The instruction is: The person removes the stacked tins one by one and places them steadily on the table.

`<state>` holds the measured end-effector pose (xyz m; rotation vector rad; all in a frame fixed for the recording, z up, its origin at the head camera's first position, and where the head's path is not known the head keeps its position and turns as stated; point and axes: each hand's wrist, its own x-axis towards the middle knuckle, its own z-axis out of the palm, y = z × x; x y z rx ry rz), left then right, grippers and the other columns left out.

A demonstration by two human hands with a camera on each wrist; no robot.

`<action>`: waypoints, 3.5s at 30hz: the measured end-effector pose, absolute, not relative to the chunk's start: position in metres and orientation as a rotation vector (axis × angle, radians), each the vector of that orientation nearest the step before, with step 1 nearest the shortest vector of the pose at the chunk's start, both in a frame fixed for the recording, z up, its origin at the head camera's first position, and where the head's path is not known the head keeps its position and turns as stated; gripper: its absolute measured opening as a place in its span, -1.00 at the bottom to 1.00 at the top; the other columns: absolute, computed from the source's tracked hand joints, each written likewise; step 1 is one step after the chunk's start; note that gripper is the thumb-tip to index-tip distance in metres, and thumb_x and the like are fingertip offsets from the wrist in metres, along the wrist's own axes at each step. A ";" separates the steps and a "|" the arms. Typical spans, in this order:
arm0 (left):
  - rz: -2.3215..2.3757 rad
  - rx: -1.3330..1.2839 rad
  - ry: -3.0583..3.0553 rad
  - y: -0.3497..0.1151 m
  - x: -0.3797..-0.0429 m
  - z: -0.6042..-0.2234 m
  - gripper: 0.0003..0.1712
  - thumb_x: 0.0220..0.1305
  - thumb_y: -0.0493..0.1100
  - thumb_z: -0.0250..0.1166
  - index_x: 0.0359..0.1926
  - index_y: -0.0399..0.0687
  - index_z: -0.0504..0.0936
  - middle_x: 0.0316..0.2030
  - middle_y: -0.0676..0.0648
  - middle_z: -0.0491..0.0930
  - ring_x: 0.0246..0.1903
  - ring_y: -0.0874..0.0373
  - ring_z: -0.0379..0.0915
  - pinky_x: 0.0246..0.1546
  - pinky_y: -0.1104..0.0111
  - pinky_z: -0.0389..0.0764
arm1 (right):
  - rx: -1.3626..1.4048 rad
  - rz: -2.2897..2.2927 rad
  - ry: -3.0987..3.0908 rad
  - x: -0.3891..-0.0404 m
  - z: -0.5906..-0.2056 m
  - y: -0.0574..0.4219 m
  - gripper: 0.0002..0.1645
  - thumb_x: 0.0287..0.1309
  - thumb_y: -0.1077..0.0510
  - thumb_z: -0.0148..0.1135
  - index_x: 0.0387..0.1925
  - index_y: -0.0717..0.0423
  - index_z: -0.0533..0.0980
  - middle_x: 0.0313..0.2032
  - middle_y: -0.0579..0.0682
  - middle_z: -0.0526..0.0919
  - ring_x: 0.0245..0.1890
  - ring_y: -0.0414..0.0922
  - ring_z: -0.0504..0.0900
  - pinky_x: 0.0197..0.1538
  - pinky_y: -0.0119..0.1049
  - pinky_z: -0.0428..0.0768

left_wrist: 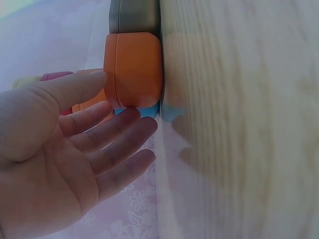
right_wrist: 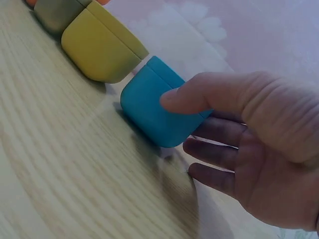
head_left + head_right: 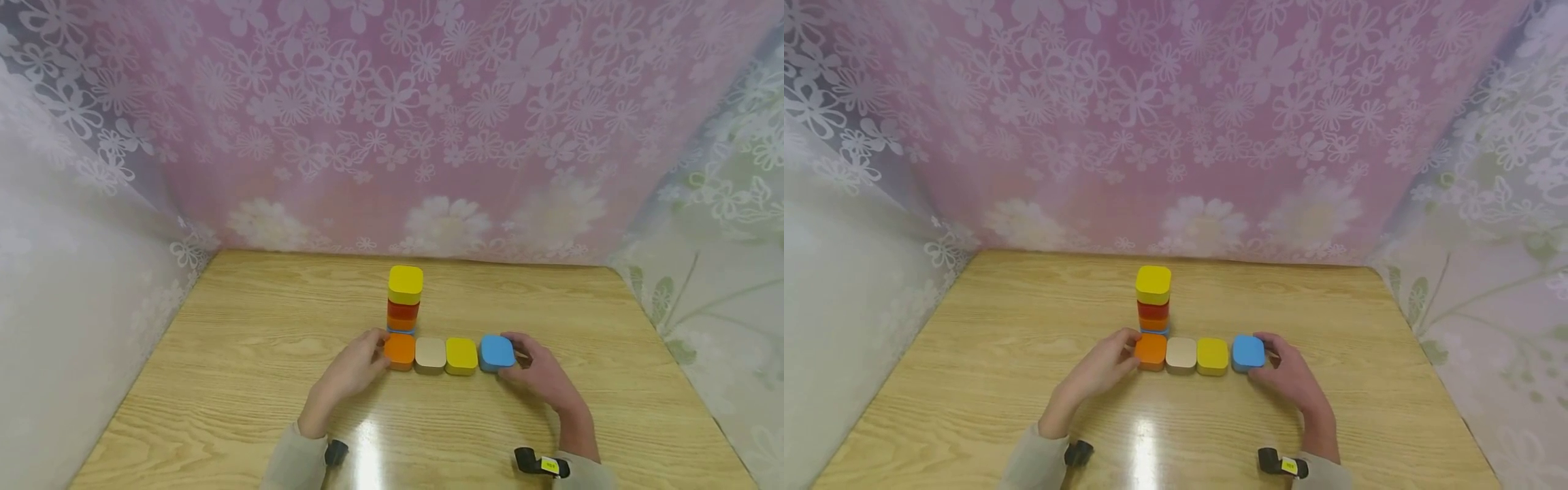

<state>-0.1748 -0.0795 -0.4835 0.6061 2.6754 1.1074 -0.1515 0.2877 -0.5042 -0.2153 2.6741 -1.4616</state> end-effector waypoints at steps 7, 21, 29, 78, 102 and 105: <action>1.100 0.620 2.682 -0.080 -0.175 -0.483 -0.55 0.40 -0.20 0.25 0.24 -0.22 0.43 0.10 -0.18 0.55 0.05 -0.03 0.53 0.06 0.13 0.60 | -0.222 -1.393 2.687 -0.152 -0.503 0.284 -0.18 0.14 0.15 0.43 0.39 0.19 0.30 0.27 0.30 0.45 0.27 0.26 0.41 0.24 0.20 0.39; 1.093 0.586 2.681 -0.079 -0.175 -0.483 -0.53 0.40 -0.18 0.25 0.26 -0.19 0.42 0.12 -0.15 0.54 0.06 0.00 0.53 0.09 0.14 0.59 | -0.239 -1.386 2.669 -0.151 -0.502 0.283 -0.14 0.10 0.13 0.47 0.39 0.17 0.30 0.26 0.28 0.46 0.28 0.25 0.41 0.28 0.22 0.37; 1.104 0.588 2.669 -0.080 -0.174 -0.484 -0.53 0.42 -0.17 0.24 0.27 -0.19 0.42 0.13 -0.14 0.54 0.07 0.01 0.52 0.08 0.17 0.59 | -0.245 -1.372 2.667 -0.149 -0.501 0.282 -0.13 0.07 0.10 0.50 0.37 0.15 0.32 0.24 0.22 0.50 0.26 0.19 0.44 0.27 0.19 0.38; 1.097 0.603 2.702 -0.078 -0.175 -0.484 -0.55 0.37 -0.18 0.28 0.21 -0.21 0.45 -0.02 -0.12 0.58 -0.09 0.06 0.52 -0.07 0.20 0.61 | -0.219 -1.349 2.682 -0.150 -0.506 0.283 -0.11 0.07 0.05 0.50 0.39 0.10 0.31 0.28 0.21 0.47 0.29 0.20 0.40 0.29 0.20 0.35; 1.231 0.491 2.718 -0.097 -0.190 -0.456 -0.34 0.40 -0.06 0.24 0.39 -0.21 0.27 0.23 -0.28 0.44 0.15 -0.17 0.45 0.11 -0.01 0.54 | -0.203 -1.513 2.903 -0.142 -0.458 0.277 -0.27 0.38 0.05 0.21 0.44 0.19 0.19 0.24 0.24 0.44 0.19 0.14 0.43 0.08 -0.58 0.44; 1.294 0.559 2.677 -0.099 -0.201 -0.452 -0.20 0.37 -0.07 0.30 0.47 -0.19 0.13 0.35 -0.31 0.29 0.31 -0.21 0.27 0.26 -0.04 0.41 | -0.312 -1.527 2.904 -0.149 -0.449 0.267 -0.28 0.37 0.09 0.22 0.45 0.14 0.19 0.24 0.21 0.44 0.18 0.16 0.46 0.10 -0.54 0.48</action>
